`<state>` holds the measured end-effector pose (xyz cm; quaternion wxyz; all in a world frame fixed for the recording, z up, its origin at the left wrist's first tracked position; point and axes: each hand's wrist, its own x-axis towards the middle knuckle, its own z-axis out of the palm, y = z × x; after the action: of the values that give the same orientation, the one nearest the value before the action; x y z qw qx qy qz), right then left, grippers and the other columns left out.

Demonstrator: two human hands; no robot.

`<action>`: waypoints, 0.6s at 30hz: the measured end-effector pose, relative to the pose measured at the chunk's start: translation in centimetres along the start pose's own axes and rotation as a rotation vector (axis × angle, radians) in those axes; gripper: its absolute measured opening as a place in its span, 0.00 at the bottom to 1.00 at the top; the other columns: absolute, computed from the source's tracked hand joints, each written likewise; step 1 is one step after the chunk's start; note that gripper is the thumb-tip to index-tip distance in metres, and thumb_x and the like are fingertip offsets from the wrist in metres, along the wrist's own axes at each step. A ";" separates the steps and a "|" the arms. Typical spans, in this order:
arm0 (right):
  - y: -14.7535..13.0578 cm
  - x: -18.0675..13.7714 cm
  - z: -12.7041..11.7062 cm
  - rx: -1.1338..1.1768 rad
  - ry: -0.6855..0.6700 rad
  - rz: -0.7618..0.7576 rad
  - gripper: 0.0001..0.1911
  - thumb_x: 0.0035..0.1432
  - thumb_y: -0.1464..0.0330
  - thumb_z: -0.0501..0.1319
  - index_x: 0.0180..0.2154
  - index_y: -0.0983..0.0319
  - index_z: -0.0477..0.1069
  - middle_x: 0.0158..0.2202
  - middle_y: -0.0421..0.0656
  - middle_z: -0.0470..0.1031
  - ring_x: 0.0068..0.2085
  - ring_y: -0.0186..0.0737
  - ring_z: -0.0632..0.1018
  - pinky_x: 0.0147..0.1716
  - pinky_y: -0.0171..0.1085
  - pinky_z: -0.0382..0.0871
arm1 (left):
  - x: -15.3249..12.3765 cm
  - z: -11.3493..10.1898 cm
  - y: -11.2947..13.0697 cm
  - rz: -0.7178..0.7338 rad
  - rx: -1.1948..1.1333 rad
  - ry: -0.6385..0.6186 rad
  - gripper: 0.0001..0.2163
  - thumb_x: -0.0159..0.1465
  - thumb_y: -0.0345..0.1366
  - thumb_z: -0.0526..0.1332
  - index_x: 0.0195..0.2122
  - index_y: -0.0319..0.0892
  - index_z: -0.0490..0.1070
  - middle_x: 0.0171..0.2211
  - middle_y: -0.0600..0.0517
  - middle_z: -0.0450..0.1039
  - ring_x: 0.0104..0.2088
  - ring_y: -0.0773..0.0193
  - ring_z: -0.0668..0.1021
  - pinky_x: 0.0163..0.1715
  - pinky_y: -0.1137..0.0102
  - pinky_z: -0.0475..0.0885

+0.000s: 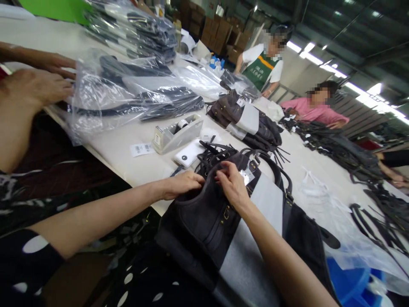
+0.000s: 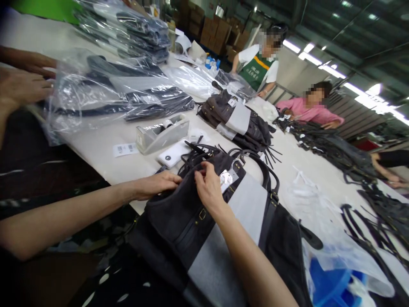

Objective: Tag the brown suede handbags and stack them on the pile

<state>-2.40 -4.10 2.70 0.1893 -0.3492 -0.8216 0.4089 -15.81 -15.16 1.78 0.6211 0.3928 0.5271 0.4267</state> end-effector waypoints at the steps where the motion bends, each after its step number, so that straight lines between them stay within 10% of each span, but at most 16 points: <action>1: 0.2 -0.2 0.4 -0.069 -0.019 -0.045 0.15 0.53 0.66 0.54 0.44 0.60 0.62 0.34 0.42 0.71 0.35 0.39 0.74 0.37 0.40 0.69 | 0.0 0.0 0.0 -0.037 -0.088 0.073 0.07 0.52 0.37 0.55 0.27 0.39 0.66 0.22 0.55 0.66 0.23 0.69 0.68 0.24 0.74 0.62; 11: 1.9 -0.2 2.0 -0.303 -0.185 -0.112 0.22 0.48 0.75 0.58 0.47 0.62 0.63 0.36 0.44 0.68 0.37 0.37 0.71 0.41 0.40 0.66 | -0.8 -0.1 0.7 -0.277 0.376 0.222 0.08 0.46 0.37 0.58 0.26 0.40 0.65 0.25 0.55 0.63 0.26 0.68 0.66 0.20 0.75 0.57; 18: 0.1 -4.7 -8.1 -0.324 -0.065 -0.153 0.14 0.54 0.68 0.56 0.44 0.61 0.67 0.39 0.44 0.70 0.40 0.39 0.72 0.40 0.39 0.66 | -1.4 -0.5 0.5 -0.437 0.344 0.215 0.16 0.45 0.44 0.63 0.30 0.41 0.64 0.24 0.56 0.66 0.25 0.66 0.70 0.18 0.76 0.58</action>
<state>5.66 -3.14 7.30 0.1347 -0.2981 -0.9065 0.2668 -16.43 -16.34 2.62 0.5632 0.3222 0.7265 0.2263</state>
